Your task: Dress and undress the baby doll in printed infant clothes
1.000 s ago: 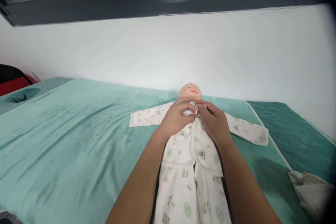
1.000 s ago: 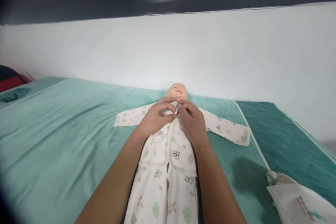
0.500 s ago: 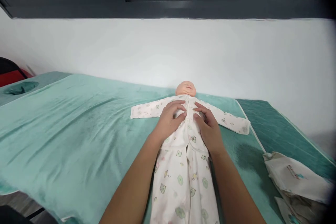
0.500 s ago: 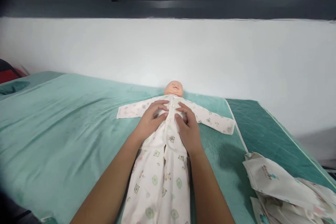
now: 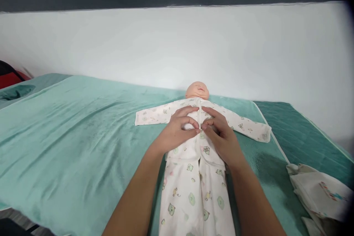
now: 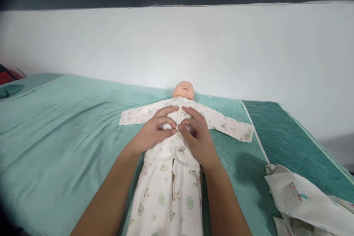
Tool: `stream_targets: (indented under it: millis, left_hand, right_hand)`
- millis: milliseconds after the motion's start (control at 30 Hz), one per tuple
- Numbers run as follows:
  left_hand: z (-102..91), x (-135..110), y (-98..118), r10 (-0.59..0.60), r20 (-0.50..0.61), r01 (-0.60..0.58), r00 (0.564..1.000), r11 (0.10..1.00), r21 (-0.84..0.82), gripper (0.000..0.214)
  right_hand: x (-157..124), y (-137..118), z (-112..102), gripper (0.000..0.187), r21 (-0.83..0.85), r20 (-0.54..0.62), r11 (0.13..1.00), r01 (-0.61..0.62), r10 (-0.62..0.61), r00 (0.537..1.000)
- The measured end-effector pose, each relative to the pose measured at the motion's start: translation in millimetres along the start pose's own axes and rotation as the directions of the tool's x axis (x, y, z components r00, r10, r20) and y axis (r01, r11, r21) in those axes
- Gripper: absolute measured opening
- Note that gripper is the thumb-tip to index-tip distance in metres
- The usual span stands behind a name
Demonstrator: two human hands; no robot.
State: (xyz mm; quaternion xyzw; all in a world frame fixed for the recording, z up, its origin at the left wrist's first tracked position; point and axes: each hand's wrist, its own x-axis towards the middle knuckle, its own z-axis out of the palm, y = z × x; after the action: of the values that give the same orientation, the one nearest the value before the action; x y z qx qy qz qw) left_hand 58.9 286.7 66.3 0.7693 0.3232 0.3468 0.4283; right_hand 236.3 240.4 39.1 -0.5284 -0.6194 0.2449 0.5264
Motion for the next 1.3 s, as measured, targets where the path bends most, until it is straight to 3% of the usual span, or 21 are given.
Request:
stream_targets:
  millis: [267, 567, 1067, 1300]
  left_hand:
    - [-1.7, 1, -1, 0.018, -0.003, -0.018, 1.0, 1.0, -0.007, 0.007]
    - [-3.3, 2, -3, 0.014, 0.013, -0.013, 1.0, 1.0, -0.016, 0.007]
    - [-4.2, 1, -5, 0.015, 0.025, -0.014, 1.0, 0.998, -0.056, 0.011]
    - [-4.8, 3, -8, 0.084, 0.03, -0.084, 0.996, 0.996, -0.002, 0.013]
  right_hand:
    - [0, -3, -9, 0.006, -0.065, 0.131, 0.997, 0.04, -0.031, 0.991]
    - [-1, -2, -14, 0.004, -0.051, 0.199, 0.998, 0.04, -0.029, 0.98]
    - [0, 3, -10, 0.003, 0.019, 0.151, 0.999, 0.036, -0.038, 0.988]
    - [-1, 4, -8, 0.004, 0.026, 0.119, 0.999, 0.041, -0.044, 0.992]
